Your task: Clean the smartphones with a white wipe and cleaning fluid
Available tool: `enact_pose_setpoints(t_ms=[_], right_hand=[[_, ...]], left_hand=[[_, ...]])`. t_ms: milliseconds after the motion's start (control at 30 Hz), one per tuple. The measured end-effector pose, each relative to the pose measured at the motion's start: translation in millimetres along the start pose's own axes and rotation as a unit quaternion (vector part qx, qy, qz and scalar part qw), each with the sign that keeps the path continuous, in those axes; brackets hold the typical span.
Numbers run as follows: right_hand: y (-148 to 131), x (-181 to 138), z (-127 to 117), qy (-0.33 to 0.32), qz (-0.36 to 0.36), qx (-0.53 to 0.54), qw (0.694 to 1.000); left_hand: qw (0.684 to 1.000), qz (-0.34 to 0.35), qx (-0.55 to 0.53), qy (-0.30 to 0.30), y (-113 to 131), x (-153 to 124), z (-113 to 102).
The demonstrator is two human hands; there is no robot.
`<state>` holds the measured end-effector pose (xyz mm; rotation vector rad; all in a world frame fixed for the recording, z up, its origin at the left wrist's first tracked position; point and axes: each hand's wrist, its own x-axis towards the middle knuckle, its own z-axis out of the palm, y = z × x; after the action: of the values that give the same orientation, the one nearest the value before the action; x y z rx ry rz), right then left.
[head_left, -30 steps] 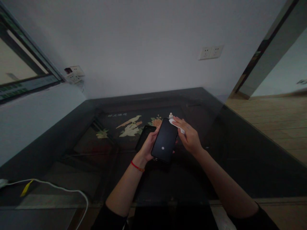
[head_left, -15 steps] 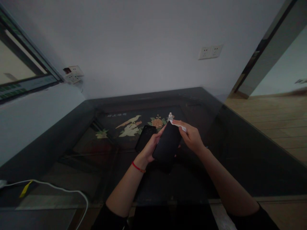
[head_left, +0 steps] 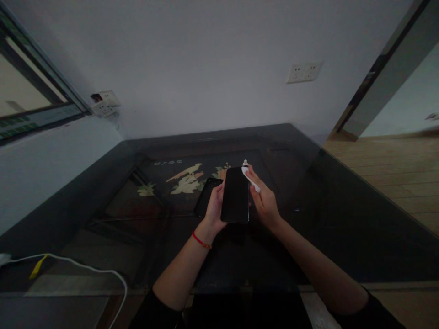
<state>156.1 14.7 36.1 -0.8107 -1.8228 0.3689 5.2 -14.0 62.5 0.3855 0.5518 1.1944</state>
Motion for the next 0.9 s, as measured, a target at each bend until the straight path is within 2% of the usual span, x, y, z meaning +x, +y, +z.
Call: enact_pose_setpoints(t_ms=[133, 333, 433, 567, 767, 833, 900], right_hand=[[-13, -9, 10, -0.049, 0.003, 0.030, 0.998], [-32, -19, 16, -0.092, -0.011, 0.066, 0.993], [-39, -23, 18, -0.108, -0.031, 0.068, 0.991], [-40, -24, 18, -0.115, -0.041, 0.065, 0.990], [-30, -17, 14, -0.098, -0.013, 0.050, 0.994], [-28, -16, 14, -0.098, -0.032, 0.035, 0.994], [-27, -16, 15, -0.106, -0.081, 0.018, 0.991]], left_hand=[[0.997, 0.058, -0.011, 0.050, 6, 4, -6], [0.989, 0.110, -0.042, 0.086, 21, 11, -15], [0.987, 0.131, -0.048, 0.083, 26, 12, -18], [0.986, 0.133, -0.051, 0.083, 27, 10, -18], [0.989, 0.112, -0.040, 0.082, 20, 11, -14], [0.990, 0.106, -0.048, 0.080, 20, 12, -18], [0.991, 0.093, -0.059, 0.081, 22, 13, -24]])
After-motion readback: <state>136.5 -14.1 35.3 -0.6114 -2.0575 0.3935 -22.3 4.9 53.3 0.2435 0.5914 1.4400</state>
